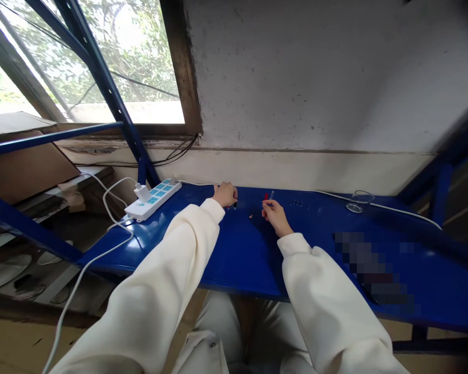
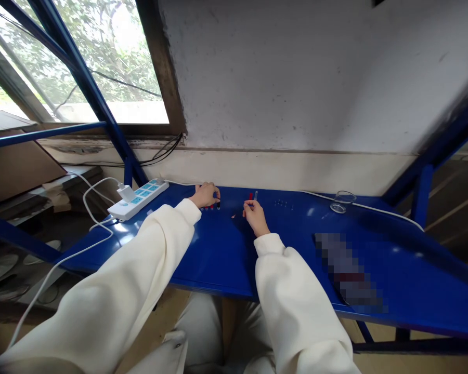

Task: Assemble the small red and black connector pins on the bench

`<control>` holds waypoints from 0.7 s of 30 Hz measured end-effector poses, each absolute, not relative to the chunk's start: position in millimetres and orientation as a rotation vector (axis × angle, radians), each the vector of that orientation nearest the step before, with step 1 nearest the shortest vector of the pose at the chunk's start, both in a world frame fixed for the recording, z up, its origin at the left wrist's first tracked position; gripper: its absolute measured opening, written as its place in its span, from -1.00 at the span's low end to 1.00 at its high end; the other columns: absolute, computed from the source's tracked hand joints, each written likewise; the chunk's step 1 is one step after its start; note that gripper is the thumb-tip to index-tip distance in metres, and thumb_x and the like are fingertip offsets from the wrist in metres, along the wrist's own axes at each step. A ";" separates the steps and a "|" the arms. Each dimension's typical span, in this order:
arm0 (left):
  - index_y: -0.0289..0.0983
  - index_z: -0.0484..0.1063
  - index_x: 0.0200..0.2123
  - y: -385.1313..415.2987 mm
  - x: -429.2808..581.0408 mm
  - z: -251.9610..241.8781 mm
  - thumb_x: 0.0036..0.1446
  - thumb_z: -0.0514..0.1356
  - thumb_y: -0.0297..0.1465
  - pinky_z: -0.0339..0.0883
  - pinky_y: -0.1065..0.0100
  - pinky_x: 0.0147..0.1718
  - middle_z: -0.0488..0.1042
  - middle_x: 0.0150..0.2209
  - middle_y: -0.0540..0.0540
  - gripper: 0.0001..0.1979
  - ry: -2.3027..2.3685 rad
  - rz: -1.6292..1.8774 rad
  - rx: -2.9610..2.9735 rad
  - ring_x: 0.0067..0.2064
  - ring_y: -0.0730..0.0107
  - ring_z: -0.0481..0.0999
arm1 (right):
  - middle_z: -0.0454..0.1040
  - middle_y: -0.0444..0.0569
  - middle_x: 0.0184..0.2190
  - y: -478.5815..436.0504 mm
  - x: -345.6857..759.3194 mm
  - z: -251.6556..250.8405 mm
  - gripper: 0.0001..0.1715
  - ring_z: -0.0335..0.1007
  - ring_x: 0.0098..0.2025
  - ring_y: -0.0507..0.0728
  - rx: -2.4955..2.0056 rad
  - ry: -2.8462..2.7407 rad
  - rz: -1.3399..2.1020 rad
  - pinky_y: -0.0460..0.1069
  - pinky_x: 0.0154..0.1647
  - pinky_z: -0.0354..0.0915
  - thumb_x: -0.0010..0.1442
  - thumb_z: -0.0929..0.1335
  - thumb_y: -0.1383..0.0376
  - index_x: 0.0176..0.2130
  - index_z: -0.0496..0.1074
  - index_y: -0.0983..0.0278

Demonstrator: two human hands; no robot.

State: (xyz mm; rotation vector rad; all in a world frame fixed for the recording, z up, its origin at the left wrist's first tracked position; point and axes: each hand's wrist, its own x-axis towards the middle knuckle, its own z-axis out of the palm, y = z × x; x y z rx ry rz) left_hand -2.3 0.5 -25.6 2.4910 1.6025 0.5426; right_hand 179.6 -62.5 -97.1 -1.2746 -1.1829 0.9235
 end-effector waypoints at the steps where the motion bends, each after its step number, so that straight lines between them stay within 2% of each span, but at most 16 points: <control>1: -0.28 0.43 -0.57 -0.5 -3.0 -25.0 -0.20 0.27 -0.46 0.00 0.05 -0.06 0.38 -0.31 -0.12 -0.94 1.623 0.480 2.512 -0.09 0.10 0.26 | 0.27 -0.23 -0.70 -62.7 179.8 -97.0 -0.67 0.09 -0.68 -0.06 -1.279 -1.182 0.919 -0.12 -0.62 0.04 -0.01 0.27 0.12 -0.27 0.27 0.29; 6: -0.26 0.45 -0.45 -1.6 -4.4 -23.0 -0.10 0.21 -0.39 0.03 0.08 -0.09 0.38 -0.22 -0.13 -0.92 1.692 0.315 2.575 -0.06 0.11 0.25 | 0.28 -0.23 -0.70 -62.5 180.7 -97.4 -0.68 0.10 -0.67 -0.06 -1.297 -1.192 0.909 -0.11 -0.61 0.05 -0.01 0.26 0.13 -0.28 0.28 0.28; 21: -0.26 0.45 -0.45 -0.5 -6.5 -25.3 -0.11 0.20 -0.43 0.04 0.07 -0.11 0.39 -0.22 -0.13 -0.93 1.674 0.331 2.601 -0.06 0.10 0.26 | 0.27 -0.23 -0.70 -64.0 180.3 -94.6 -0.68 0.12 -0.66 -0.05 -1.310 -1.187 0.895 -0.11 -0.59 0.06 -0.02 0.27 0.14 -0.29 0.28 0.29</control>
